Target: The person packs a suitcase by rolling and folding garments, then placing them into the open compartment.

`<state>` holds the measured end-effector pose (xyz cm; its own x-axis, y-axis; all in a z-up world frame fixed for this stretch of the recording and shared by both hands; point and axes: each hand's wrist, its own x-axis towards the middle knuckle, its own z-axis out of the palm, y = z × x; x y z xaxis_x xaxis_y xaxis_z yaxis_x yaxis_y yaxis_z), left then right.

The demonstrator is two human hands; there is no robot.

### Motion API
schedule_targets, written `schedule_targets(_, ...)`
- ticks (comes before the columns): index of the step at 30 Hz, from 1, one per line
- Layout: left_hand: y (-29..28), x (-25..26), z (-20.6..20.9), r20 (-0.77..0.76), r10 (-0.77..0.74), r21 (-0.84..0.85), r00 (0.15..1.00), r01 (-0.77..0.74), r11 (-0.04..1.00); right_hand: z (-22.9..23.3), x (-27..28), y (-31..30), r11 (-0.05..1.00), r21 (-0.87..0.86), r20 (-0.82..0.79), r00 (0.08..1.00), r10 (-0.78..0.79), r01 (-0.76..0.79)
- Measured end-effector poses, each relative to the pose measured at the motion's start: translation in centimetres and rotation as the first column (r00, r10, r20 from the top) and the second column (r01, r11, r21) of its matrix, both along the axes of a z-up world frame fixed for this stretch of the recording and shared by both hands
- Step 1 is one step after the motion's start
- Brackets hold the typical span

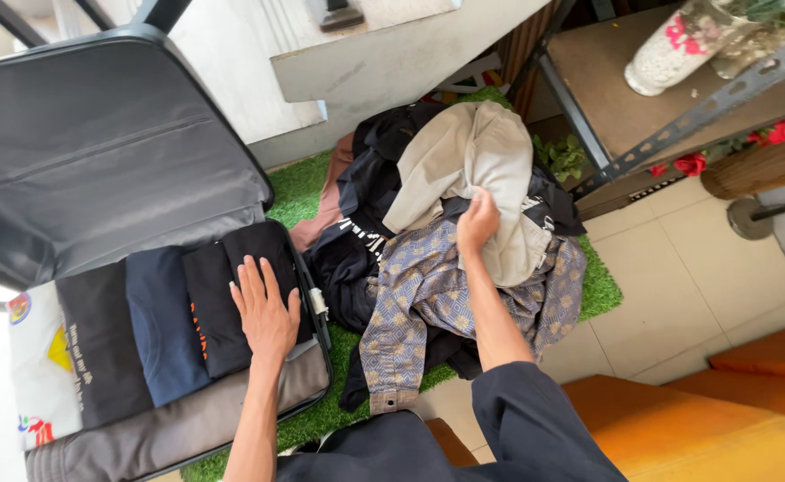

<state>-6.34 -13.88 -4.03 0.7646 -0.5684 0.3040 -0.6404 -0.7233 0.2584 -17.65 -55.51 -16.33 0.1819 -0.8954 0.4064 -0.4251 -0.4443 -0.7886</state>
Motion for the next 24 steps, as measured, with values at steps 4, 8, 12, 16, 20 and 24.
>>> schedule_targets(4, -0.2, 0.2, -0.1, 0.002, -0.005, -0.01, 1.0, 0.005, 1.0, -2.2, -1.4, -1.9, 0.986, 0.165, 0.289, 0.957, -0.03, -0.019)
schedule_targets(8, -0.2, 0.2, -0.5, 0.0, 0.005, -0.016, 1.0, -0.005, 1.0, -3.0, -3.8, -3.0, 0.857, 0.365, 0.73, 0.683, -0.021, -0.363)
schedule_targets(12, 0.1, 0.3, -1.0, -0.005, -0.004, -0.018, 1.0, 0.004, 1.0, -2.7, -6.6, -4.3, 0.706, 0.465, 0.829, 0.542, -0.137, -0.534)
schedule_targets(16, 0.2, 0.4, -1.3, -0.004, -0.017, -0.025, 1.0, 0.017, 1.0, -2.3, -9.7, -3.3, 0.579, 0.51, 0.838, 0.52, -0.166, -0.636)
schedule_targets(20, 0.3, 0.2, -0.9, -0.027, -0.028, -0.062, 0.999, 0.026, 0.998, -0.7, -11.4, 0.5, 0.474, 0.489, 0.848, 0.526, -0.062, -0.732)
schedule_targets(24, -1.4, -1.2, -0.1, 0.022, -0.039, -0.22, 0.999, 0.043, 0.975, 2.3, -10.9, 6.8, 0.382, 0.59, 0.795, 0.594, -0.123, -0.711)
